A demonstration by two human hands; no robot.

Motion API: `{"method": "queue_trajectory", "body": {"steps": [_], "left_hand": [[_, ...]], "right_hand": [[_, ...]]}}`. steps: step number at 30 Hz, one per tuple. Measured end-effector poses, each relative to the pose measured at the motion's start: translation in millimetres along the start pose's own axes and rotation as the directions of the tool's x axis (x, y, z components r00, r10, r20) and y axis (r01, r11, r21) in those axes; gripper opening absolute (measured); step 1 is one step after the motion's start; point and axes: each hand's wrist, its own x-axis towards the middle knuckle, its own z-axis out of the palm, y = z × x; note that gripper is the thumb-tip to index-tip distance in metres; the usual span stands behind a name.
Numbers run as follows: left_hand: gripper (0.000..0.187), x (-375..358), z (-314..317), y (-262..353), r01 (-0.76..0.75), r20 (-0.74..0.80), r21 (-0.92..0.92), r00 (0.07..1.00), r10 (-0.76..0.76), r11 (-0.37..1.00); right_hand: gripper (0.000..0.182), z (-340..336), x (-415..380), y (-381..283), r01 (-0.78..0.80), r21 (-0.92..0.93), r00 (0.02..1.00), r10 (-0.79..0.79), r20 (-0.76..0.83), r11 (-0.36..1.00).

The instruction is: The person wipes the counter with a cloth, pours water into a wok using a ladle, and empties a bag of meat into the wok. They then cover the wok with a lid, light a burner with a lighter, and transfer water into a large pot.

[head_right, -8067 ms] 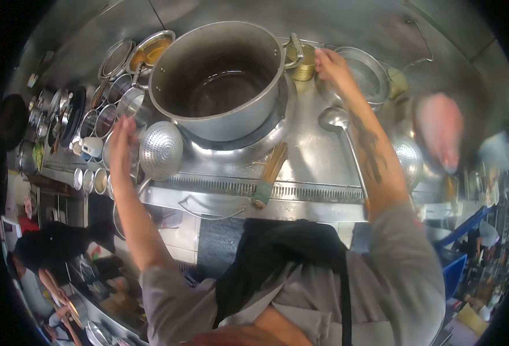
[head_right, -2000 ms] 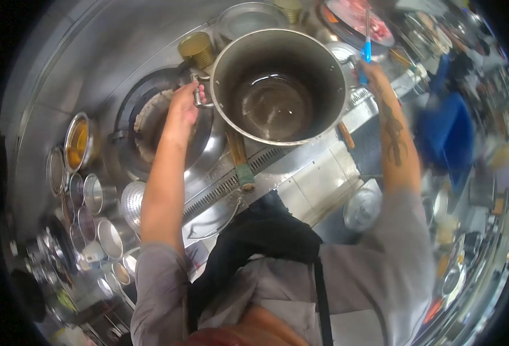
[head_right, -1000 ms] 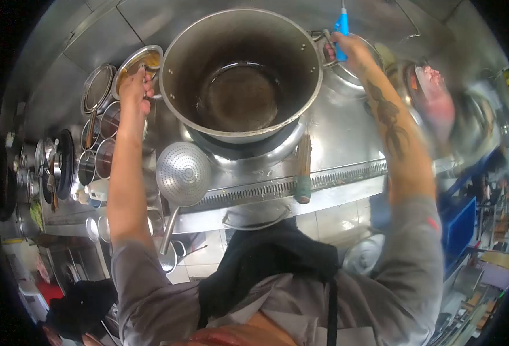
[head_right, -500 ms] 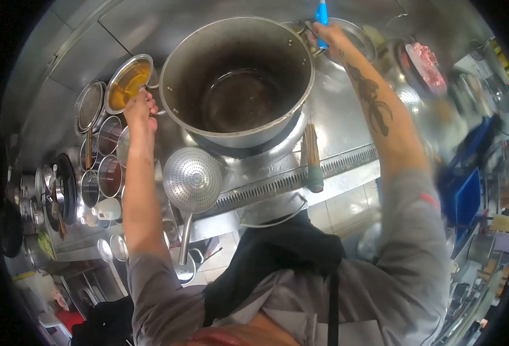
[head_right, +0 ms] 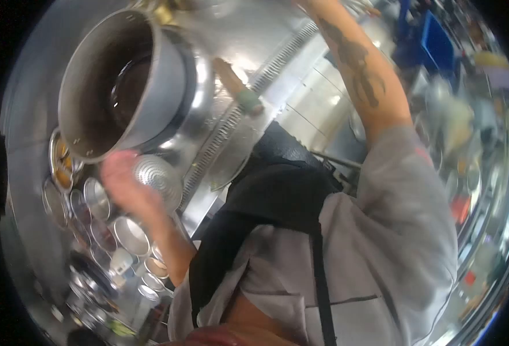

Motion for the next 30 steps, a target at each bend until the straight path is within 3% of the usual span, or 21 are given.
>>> {"method": "queue_trajectory", "body": {"steps": [1, 2, 3, 4, 5, 6, 7, 8, 9, 11, 13, 15, 17, 18, 19, 20, 21, 22, 26, 30], "left_hand": [[0.013, -26, 51, 12, -0.152, 0.215, 0.1, 0.968, 0.128, 0.983], [0.015, -53, 96, 21, 0.14, 0.375, -0.084, 0.922, -0.099, 0.987], [0.023, -77, 131, 16, 0.346, 0.604, -0.07, 0.761, -0.236, 0.936], [0.029, -109, 167, -1, 0.674, 0.746, -0.088, 0.532, -0.401, 0.733], [0.033, -134, 201, -14, 0.585, 0.818, -0.021, 0.476, -0.322, 0.811], [0.036, -170, 235, -38, 0.568, 0.837, -0.011, 0.456, -0.304, 0.823], [0.038, -189, 264, -56, 0.372, 0.861, 0.04, 0.458, -0.221, 0.927], [0.039, -202, 289, -70, 0.141, 0.895, 0.047, 0.433, -0.105, 0.989], [0.029, -213, 319, -83, 0.05, 0.898, 0.051, 0.435, -0.068, 0.997], [0.03, -214, 365, -111, -0.15, 0.954, 0.17, 0.272, -0.124, 0.974], [0.032, -206, 399, -117, -0.375, 0.984, 0.154, 0.139, -0.108, 0.914], [0.031, -219, 427, -120, -0.481, 0.997, 0.073, 0.065, -0.047, 0.874], [0.031, -229, 449, -118, -0.553, 0.999, 0.039, 0.024, -0.031, 0.832], [0.031, -237, 458, -116, -0.572, 1.0, 0.016, -0.005, -0.022, 0.82], [0.03, -241, 465, -117, -0.588, 0.999, 0.012, -0.018, -0.027, 0.809], [0.03, -247, 473, -117, -0.6, 0.999, 0.005, -0.035, -0.033, 0.8], [0.03, -254, 480, -116, -0.605, 0.998, -0.004, -0.05, -0.033, 0.797], [0.03, -263, 481, -107, -0.608, 0.998, -0.013, -0.063, -0.032, 0.794], [0.029, -293, 503, -96, -0.607, 0.99, -0.049, -0.132, -0.039, 0.793], [0.028, -315, 512, -75, -0.586, 0.982, -0.087, -0.187, -0.03, 0.805]], "right_hand": [[0.015, -16, -30, 13, -0.044, -0.152, 0.997, 0.032, -0.077, 0.987], [0.014, -31, -66, 30, -0.094, -0.296, 0.987, 0.051, -0.151, 0.95], [0.014, -46, -95, 52, -0.15, -0.429, 0.973, 0.055, -0.224, 0.891], [0.02, -65, -126, 89, -0.149, -0.31, 0.964, 0.068, -0.258, 0.939], [0.03, -85, -159, 121, -0.147, -0.191, 0.951, 0.086, -0.296, 0.97], [0.03, -108, -195, 132, -0.164, -0.269, 0.924, 0.052, -0.379, 0.949], [0.03, -129, -238, 134, -0.198, -0.349, 0.886, 0.015, -0.463, 0.916], [0.035, -152, -282, 117, -0.318, -0.35, 0.837, 0.088, -0.541, 0.881], [0.037, -178, -325, 119, -0.35, -0.45, 0.787, -0.003, -0.618, 0.822], [0.043, -234, -415, 116, -0.42, -0.561, 0.683, -0.159, -0.713, 0.713], [0.04, -279, -516, 93, -0.518, -0.607, 0.559, -0.299, -0.774, 0.603], [0.04, -304, -613, 36, -0.714, -0.62, 0.519, -0.349, -0.78, 0.325], [0.037, -303, -697, -15, -0.854, -0.503, 0.404, -0.438, -0.803, 0.134], [0.037, -305, -747, -23, -0.935, -0.351, 0.28, -0.505, -0.817, 0.049], [0.039, -296, -788, -52, -0.949, -0.315, 0.281, -0.49, -0.825, -0.013], [0.04, -286, -829, -69, -0.968, -0.199, 0.249, -0.567, -0.785, -0.15], [0.039, -276, -867, -88, -0.963, -0.183, 0.266, -0.606, -0.75, -0.197], [0.035, -262, -899, -119, -0.957, 0.018, 0.161, -0.581, -0.798, -0.289], [0.034, -222, -1019, -187, -0.77, 0.316, 0.157, -0.644, -0.749, -0.555], [0.032, -200, -1097, -236, -0.607, 0.57, -0.02, -0.707, -0.707, -0.553]]}}
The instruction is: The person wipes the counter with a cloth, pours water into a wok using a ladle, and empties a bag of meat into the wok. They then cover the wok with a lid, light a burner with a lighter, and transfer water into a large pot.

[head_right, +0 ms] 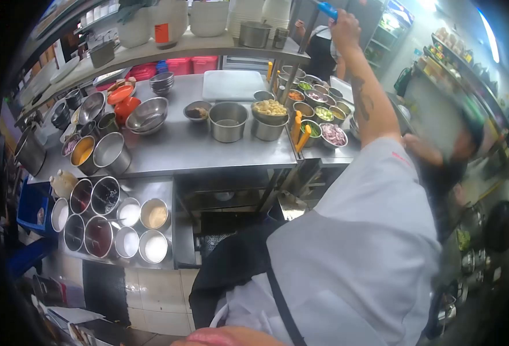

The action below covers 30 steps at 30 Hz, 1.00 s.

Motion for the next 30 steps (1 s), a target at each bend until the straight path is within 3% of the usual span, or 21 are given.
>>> {"method": "queue_trajectory", "body": {"steps": [2, 9, 12, 15, 18, 21, 22, 23, 25, 26, 27, 29, 30], "left_hand": [[0.028, -1, 0, 14, -0.019, 0.013, -0.016, 1.0, 0.019, 1.0], [0.028, -25, 1, 52, 0.028, 0.017, -0.141, 1.0, -0.025, 0.99], [0.028, -38, -3, 57, 0.078, 0.011, -0.22, 0.997, -0.077, 0.972], [0.027, -50, -7, 53, 0.13, 0.012, -0.323, 0.991, -0.134, 0.937], [0.028, -63, -15, 38, 0.17, 0.014, -0.457, 0.983, -0.184, 0.873], [0.028, -79, -25, 9, 0.206, 0.023, -0.61, 0.97, -0.242, 0.765], [0.028, -87, -28, -6, 0.211, 0.02, -0.668, 0.964, -0.266, 0.714], [0.028, -97, -26, -26, 0.206, 0.013, -0.726, 0.958, -0.286, 0.656], [0.028, -106, -13, -73, 0.165, -0.011, -0.831, 0.95, -0.311, 0.532], [0.024, -86, 18, -126, 0.276, -0.019, -0.783, 0.885, -0.465, 0.557], [0.046, -92, 31, -111, 0.253, 0.043, -0.925, 0.812, -0.583, 0.284], [0.056, -118, -18, -23, 0.562, -0.048, -0.623, 0.666, -0.744, 0.544], [0.053, -136, -41, 22, 0.443, -0.153, -0.671, 0.702, -0.696, 0.595]], "right_hand": [[0.034, 10, 10, 24, -0.084, -0.058, 0.996, 0.084, 0.001, 0.995], [0.036, 84, 44, 71, -0.115, -0.109, 0.991, 0.121, 0.051, 0.987], [0.021, 92, 44, 52, -0.129, -0.037, 0.986, 0.124, -0.109, 0.991], [0.031, 115, 41, 62, -0.249, 0.027, 0.963, 0.245, 0.109, 0.968], [0.029, 143, 29, 70, -0.164, 0.039, 0.985, 0.162, 0.068, 0.986], [0.036, 164, 8, 79, -0.084, -0.05, 0.995, 0.087, 0.054, 0.995], [0.035, 171, 3, 91, 0.021, -0.056, 1.0, -0.021, 0.013, 0.998], [0.037, 159, -8, 77, -0.056, -0.16, 0.996, 0.067, 0.065, 0.985], [0.037, 172, -23, 63, -0.01, -0.085, 0.997, 0.016, 0.075, 0.996], [0.037, 174, -31, 59, 0.031, -0.02, 0.997, -0.029, 0.068, 0.999], [0.037, 179, -36, 55, 0.054, 0.045, 0.997, -0.056, 0.047, 0.998], [0.036, 195, -39, 14, 0.092, 0.211, 0.995, -0.095, 0.006, 0.973], [0.036, 201, -40, -18, 0.101, 0.311, 0.995, -0.1, -0.019, 0.945]]}}
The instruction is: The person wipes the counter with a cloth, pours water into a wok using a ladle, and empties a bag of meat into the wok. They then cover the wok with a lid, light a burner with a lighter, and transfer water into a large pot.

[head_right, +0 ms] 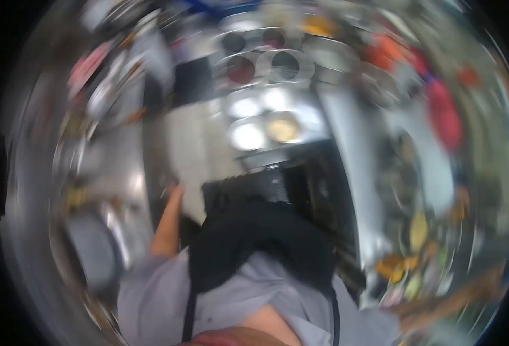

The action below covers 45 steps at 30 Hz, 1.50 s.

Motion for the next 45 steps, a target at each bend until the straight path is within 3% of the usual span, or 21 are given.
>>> {"method": "queue_trajectory", "body": {"steps": [1, 2, 3, 4, 7, 8, 10, 11, 13, 14, 17, 18, 19, 24, 26, 30, 33, 36, 39, 43, 45], "left_hand": [[0.061, -15, -6, 5, -0.025, 0.035, -0.134, 0.999, 0.029, 0.991], [0.073, 14, 9, -33, -0.03, -0.047, 0.004, 0.998, 0.031, 1.0], [0.082, -1, -3, -20, 0.003, 0.109, -0.184, 0.994, 0.017, 0.983], [0.082, -20, -9, -5, -0.082, -0.029, 0.004, 0.996, 0.082, 0.997], [0.071, -53, -29, 16, -0.173, -0.083, -0.165, 0.983, 0.161, 0.971], [0.068, -81, -62, 29, -0.173, -0.156, -0.23, 0.978, 0.14, 0.958], [0.06, -106, -98, 40, -0.346, -0.355, -0.169, 0.895, 0.27, 0.923], [0.055, -105, -122, 35, -0.459, -0.495, -0.041, 0.781, 0.382, 0.887], [0.042, -126, -171, 39, -0.559, -0.669, 0.134, 0.558, 0.491, 0.818], [0.039, -142, -203, 45, -0.538, -0.728, 0.167, 0.498, 0.472, 0.826], [0.033, -161, -264, 28, -0.501, -0.821, -0.116, 0.535, 0.202, 0.858], [0.031, -172, -275, 27, -0.441, -0.811, -0.217, 0.578, 0.091, 0.871], [0.031, -173, -280, 15, -0.42, -0.777, -0.288, 0.627, 0.046, 0.861], [0.035, -184, -284, -9, -0.278, -0.489, -0.529, 0.872, -0.021, 0.802], [0.036, -191, -288, -10, -0.307, -0.477, -0.544, 0.879, 0.013, 0.781], [0.039, -214, -299, -13, -0.276, -0.487, -0.585, 0.872, -0.058, 0.763], [0.039, -227, -304, -11, -0.315, -0.535, -0.634, 0.838, -0.105, 0.706], [0.038, -228, -301, -5, -0.289, -0.57, -0.668, 0.791, -0.221, 0.685], [0.037, -209, -287, -12, -0.235, -0.579, -0.722, 0.72, -0.382, 0.651], [0.036, -134, -255, -28, 0.078, -0.581, -0.623, 0.62, -0.528, 0.778], [0.043, -79, -237, -32, 0.159, -0.639, -0.441, 0.636, -0.433, 0.883]], "right_hand": [[0.036, 14, -1, -35, 0.017, 0.111, 0.999, -0.014, -0.029, 0.994], [0.036, 23, 1, -80, 0.037, 0.252, 0.998, -0.025, -0.053, 0.967], [0.036, 29, 3, -129, 0.067, 0.4, 0.996, -0.04, -0.076, 0.914], [0.036, 26, 2, -181, 0.103, 0.548, 0.993, -0.055, -0.104, 0.83], [0.036, -12, -9, -333, 0.226, 0.872, 0.973, -0.149, -0.179, 0.434], [0.036, -39, -16, -400, 0.262, 0.942, 0.957, -0.186, -0.225, 0.211], [0.032, -125, -37, -504, 0.363, 0.925, 0.89, -0.25, -0.381, -0.115], [0.03, -176, -45, -548, 0.272, 0.943, 0.887, -0.329, -0.323, -0.192], [0.037, -214, -92, -619, -0.189, 0.881, 0.829, -0.552, -0.094, -0.434], [0.038, -272, -91, -643, 0.114, 0.894, 0.724, -0.58, -0.373, -0.433], [0.036, -366, -130, -714, -0.074, 0.785, 0.621, -0.644, -0.446, -0.615], [0.037, -385, -143, -735, 0.001, 0.729, 0.606, -0.58, -0.544, -0.684], [0.036, -412, -150, -750, -0.134, 0.746, 0.526, -0.685, -0.504, -0.652], [0.034, -477, -215, -851, -0.275, 0.614, 0.36, -0.671, -0.648, -0.74], [0.034, -500, -229, -885, -0.238, 0.608, 0.351, -0.651, -0.674, -0.757], [0.031, -528, -261, -981, -0.147, 0.586, 0.377, -0.593, -0.711, -0.797], [0.024, -538, -288, -1063, -0.038, 0.721, 0.201, -0.712, -0.673, -0.692], [0.021, -539, -336, -1137, 0.04, 0.841, 0.109, -0.834, -0.541, -0.54], [0.027, -540, -372, -1186, 0.088, 0.86, 0.007, -0.863, -0.505, -0.502], [0.034, -555, -378, -1210, -0.019, 0.879, -0.198, -0.86, -0.47, -0.476], [0.041, -552, -377, -1213, -0.122, 0.871, -0.239, -0.838, -0.49, -0.475]]}}
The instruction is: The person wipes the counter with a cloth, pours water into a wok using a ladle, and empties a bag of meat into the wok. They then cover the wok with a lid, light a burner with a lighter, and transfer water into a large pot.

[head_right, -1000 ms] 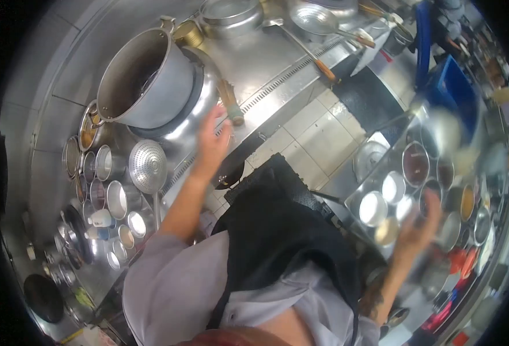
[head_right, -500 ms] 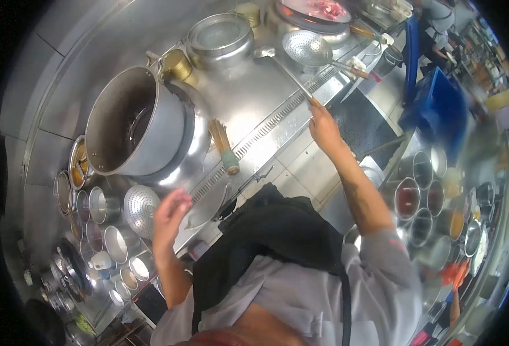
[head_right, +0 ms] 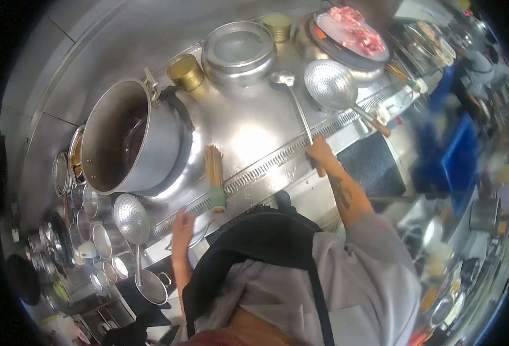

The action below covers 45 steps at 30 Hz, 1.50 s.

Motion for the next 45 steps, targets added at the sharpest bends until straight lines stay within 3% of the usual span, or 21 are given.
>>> {"method": "queue_trajectory", "body": {"steps": [2, 5, 8, 12, 17, 20, 21, 23, 26, 28, 30, 32, 34, 35, 36, 37, 38, 40, 42, 44, 45], "left_hand": [[0.054, 24, 59, -17, -0.155, -0.087, 0.286, 0.979, 0.186, 0.946], [0.067, 43, 104, 0, -0.062, 0.023, 0.518, 0.998, 0.058, 0.853], [0.073, 46, 124, 13, 0.017, 0.019, 0.568, 0.999, -0.034, 0.823], [0.077, 44, 139, 17, 0.041, -0.09, 0.59, 0.996, 0.015, 0.806], [0.077, 33, 151, 13, 0.064, -0.178, 0.594, 0.983, 0.054, 0.802], [0.074, 32, 139, 36, 0.181, -0.126, 0.57, 0.983, -0.132, 0.802], [0.073, 30, 135, 42, 0.15, -0.137, 0.582, 0.987, -0.085, 0.799], [0.069, 33, 125, 55, 0.087, -0.159, 0.608, 0.987, 0.014, 0.789], [0.062, 42, 111, 64, -0.165, -0.202, 0.588, 0.918, 0.342, 0.792], [0.053, 52, 110, 72, -0.246, -0.176, 0.483, 0.913, 0.368, 0.84], [0.045, 66, 113, 76, -0.299, -0.137, 0.381, 0.917, 0.373, 0.875], [0.037, 88, 124, 72, -0.32, -0.082, 0.283, 0.931, 0.355, 0.904], [0.031, 115, 139, 80, -0.223, -0.1, -0.033, 0.971, 0.218, 0.974], [0.03, 132, 145, 86, -0.095, -0.027, -0.134, 0.995, 0.093, 0.986], [0.029, 152, 151, 92, 0.044, 0.051, -0.228, 0.998, -0.033, 0.973], [0.031, 175, 161, 96, 0.214, 0.146, -0.469, 0.976, -0.164, 0.857], [0.032, 199, 172, 101, 0.367, 0.266, -0.66, 0.93, -0.252, 0.656], [0.033, 245, 191, 120, 0.434, 0.28, -0.641, 0.9, -0.333, 0.633], [0.031, 299, 219, 119, 0.53, 0.449, -0.766, 0.846, -0.287, 0.364], [0.024, 303, 220, 150, 0.373, 0.332, -0.898, 0.923, -0.196, 0.234], [0.021, 317, 230, 156, 0.39, 0.336, -0.888, 0.911, -0.238, 0.241]], "right_hand": [[0.044, 3, 8, 3, 0.023, -0.043, 0.999, -0.021, 0.041, 0.999], [0.044, 4, 19, 16, 0.074, -0.029, 0.997, -0.074, 0.017, 0.997], [0.042, -8, 23, 22, 0.056, 0.057, 0.998, -0.057, 0.022, 0.997], [0.036, -25, 23, 29, 0.084, 0.26, 0.996, -0.087, -0.002, 0.962], [0.028, -27, -3, 32, 0.39, 0.38, 0.919, -0.325, -0.224, 0.839], [0.028, -69, 13, -17, 0.09, 0.488, 0.983, -0.155, 0.094, 0.868], [0.028, -55, 39, -15, 0.454, 0.3, 0.887, -0.392, -0.245, 0.839], [0.029, -62, 68, -52, 0.611, 0.276, 0.773, -0.483, -0.412, 0.742], [0.026, -61, 105, -95, 0.488, 0.301, 0.871, -0.435, -0.227, 0.819], [0.021, -72, 113, -123, 0.335, 0.401, 0.934, -0.355, -0.025, 0.853], [0.021, -77, 125, -143, 0.014, 0.661, 0.932, -0.249, 0.263, 0.75], [0.019, -87, 122, -151, -0.291, 0.795, 0.828, -0.277, 0.488, 0.532], [0.017, -117, 98, -158, -0.545, 0.801, 0.686, -0.417, 0.596, 0.248], [0.017, -134, 69, -165, -0.519, 0.831, 0.757, -0.344, 0.556, 0.202], [0.02, -136, 60, -160, -0.549, 0.818, 0.73, -0.378, 0.57, 0.173], [0.023, -140, 54, -151, -0.582, 0.8, 0.699, -0.412, 0.585, 0.148], [0.024, -145, 44, -144, -0.559, 0.809, 0.698, -0.424, 0.577, 0.181], [0.026, -155, 23, -132, -0.538, 0.812, 0.691, -0.433, 0.578, 0.226], [0.028, -165, 3, -116, -0.539, 0.804, 0.687, -0.42, 0.592, 0.251], [0.03, -171, -15, -103, -0.495, 0.806, 0.695, -0.409, 0.591, 0.325], [0.03, -174, -23, -98, -0.471, 0.806, 0.699, -0.406, 0.589, 0.359]]}}
